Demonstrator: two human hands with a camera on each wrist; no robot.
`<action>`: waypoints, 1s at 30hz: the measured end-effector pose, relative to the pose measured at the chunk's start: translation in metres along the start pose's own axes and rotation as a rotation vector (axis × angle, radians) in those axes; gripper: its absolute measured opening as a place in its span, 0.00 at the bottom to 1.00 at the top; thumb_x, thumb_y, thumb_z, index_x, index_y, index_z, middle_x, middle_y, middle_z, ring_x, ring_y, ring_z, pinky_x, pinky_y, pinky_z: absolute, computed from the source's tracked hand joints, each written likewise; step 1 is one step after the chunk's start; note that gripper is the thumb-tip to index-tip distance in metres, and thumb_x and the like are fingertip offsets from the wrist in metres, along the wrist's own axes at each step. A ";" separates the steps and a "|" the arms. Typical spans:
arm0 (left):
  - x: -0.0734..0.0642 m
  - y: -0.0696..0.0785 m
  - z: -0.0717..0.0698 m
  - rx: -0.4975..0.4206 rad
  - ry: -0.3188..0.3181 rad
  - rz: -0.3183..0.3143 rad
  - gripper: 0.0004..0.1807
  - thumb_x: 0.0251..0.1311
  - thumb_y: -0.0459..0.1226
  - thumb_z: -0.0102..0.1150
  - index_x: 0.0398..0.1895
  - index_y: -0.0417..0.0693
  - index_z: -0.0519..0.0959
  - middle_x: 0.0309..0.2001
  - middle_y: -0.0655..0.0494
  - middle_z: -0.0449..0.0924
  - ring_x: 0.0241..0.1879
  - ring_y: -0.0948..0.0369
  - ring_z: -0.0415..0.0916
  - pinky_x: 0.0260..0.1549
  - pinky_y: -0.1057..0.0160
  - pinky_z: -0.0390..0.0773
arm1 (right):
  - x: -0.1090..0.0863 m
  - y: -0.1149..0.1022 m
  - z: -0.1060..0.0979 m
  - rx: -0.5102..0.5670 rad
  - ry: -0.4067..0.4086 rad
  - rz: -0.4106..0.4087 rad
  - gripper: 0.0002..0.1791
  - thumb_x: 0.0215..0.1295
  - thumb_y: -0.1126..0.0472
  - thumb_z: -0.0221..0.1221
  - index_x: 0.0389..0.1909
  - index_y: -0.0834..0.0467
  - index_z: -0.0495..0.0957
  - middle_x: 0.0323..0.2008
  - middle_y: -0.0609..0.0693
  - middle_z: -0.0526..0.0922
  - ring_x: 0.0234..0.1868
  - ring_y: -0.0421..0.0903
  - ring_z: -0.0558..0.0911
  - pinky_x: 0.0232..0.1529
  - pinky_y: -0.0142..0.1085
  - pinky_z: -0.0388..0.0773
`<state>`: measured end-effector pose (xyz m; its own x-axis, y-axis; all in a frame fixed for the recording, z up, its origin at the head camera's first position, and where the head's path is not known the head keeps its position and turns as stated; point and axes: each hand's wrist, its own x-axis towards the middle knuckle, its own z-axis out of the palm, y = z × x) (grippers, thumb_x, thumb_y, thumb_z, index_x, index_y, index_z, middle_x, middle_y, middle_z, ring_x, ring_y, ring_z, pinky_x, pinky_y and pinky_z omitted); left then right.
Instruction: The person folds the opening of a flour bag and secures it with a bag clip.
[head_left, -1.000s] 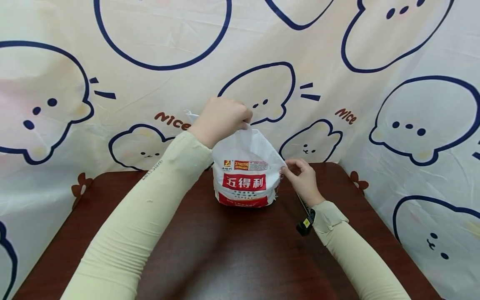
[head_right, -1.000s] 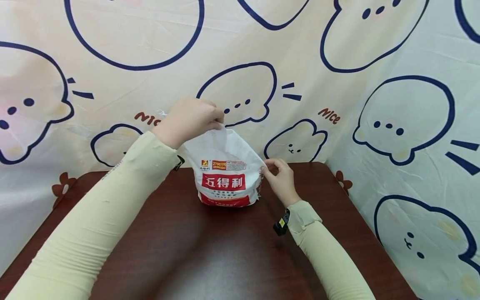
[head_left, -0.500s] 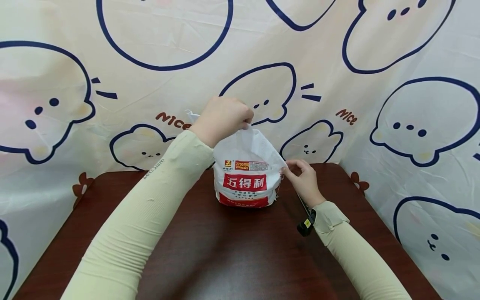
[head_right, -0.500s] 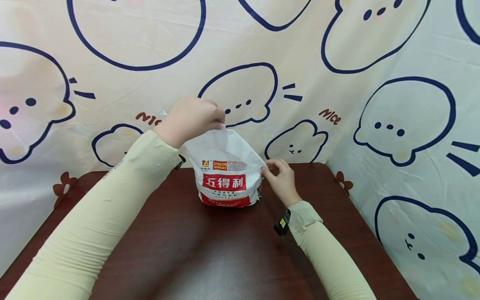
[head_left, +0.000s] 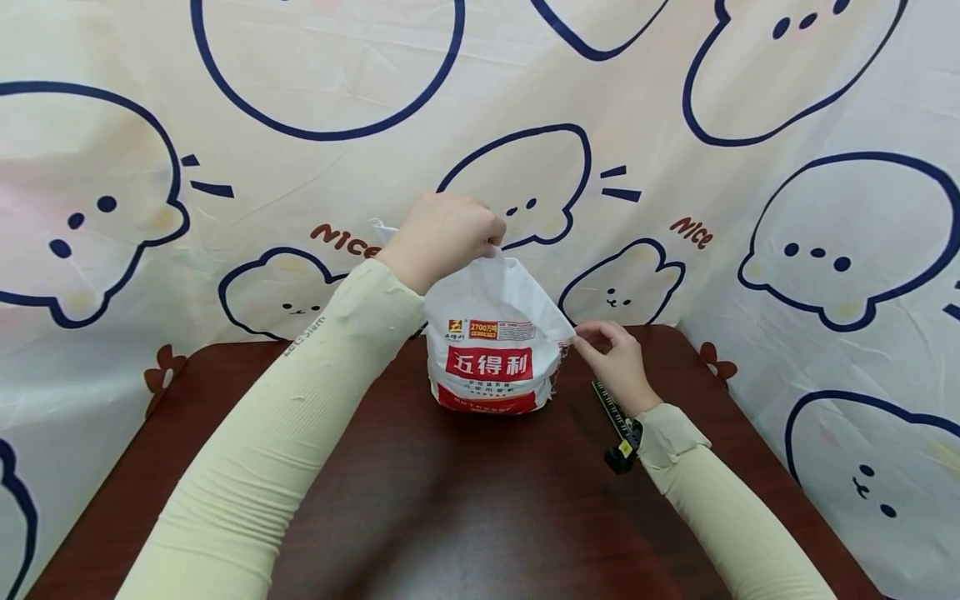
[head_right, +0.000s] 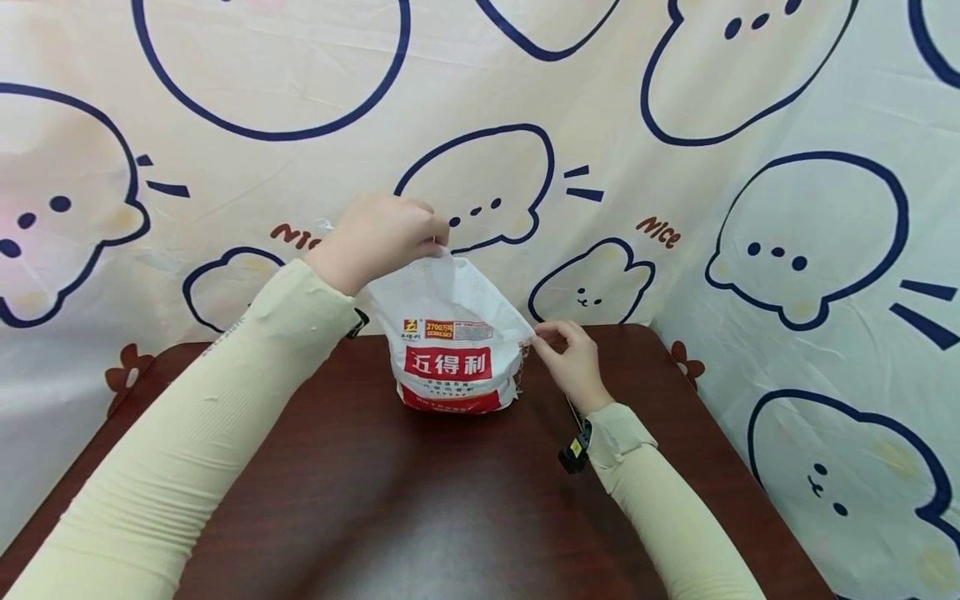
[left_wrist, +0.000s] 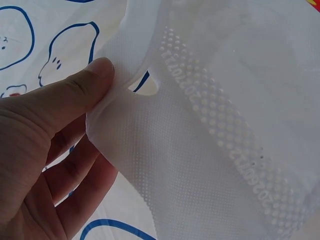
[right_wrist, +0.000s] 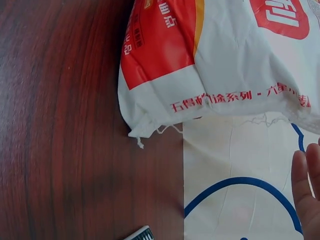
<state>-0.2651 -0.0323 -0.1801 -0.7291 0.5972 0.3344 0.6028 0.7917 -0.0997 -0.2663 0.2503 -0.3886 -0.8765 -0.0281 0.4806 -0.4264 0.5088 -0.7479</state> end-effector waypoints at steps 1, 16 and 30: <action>0.000 0.000 0.000 -0.002 0.000 0.000 0.06 0.67 0.40 0.66 0.42 0.52 0.88 0.43 0.55 0.88 0.42 0.55 0.81 0.45 0.52 0.81 | 0.000 0.000 -0.001 -0.004 -0.003 -0.003 0.09 0.68 0.64 0.65 0.46 0.62 0.84 0.44 0.56 0.83 0.43 0.44 0.79 0.42 0.25 0.76; -0.003 0.001 0.000 -0.004 0.010 -0.002 0.06 0.67 0.38 0.66 0.43 0.52 0.88 0.43 0.54 0.88 0.43 0.55 0.83 0.46 0.52 0.81 | -0.005 0.008 -0.019 -0.123 -0.028 0.042 0.10 0.70 0.63 0.63 0.48 0.61 0.84 0.49 0.55 0.82 0.47 0.47 0.78 0.43 0.26 0.74; -0.003 -0.004 0.009 -0.012 0.039 0.007 0.08 0.68 0.40 0.65 0.46 0.52 0.88 0.42 0.54 0.88 0.42 0.55 0.83 0.44 0.54 0.82 | -0.010 0.017 -0.026 -0.193 -0.045 0.035 0.10 0.71 0.62 0.62 0.47 0.62 0.83 0.46 0.56 0.81 0.46 0.50 0.77 0.48 0.48 0.77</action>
<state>-0.2682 -0.0362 -0.1888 -0.7119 0.5967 0.3703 0.6115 0.7860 -0.0909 -0.2584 0.2817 -0.3939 -0.9010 -0.0435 0.4317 -0.3484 0.6653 -0.6602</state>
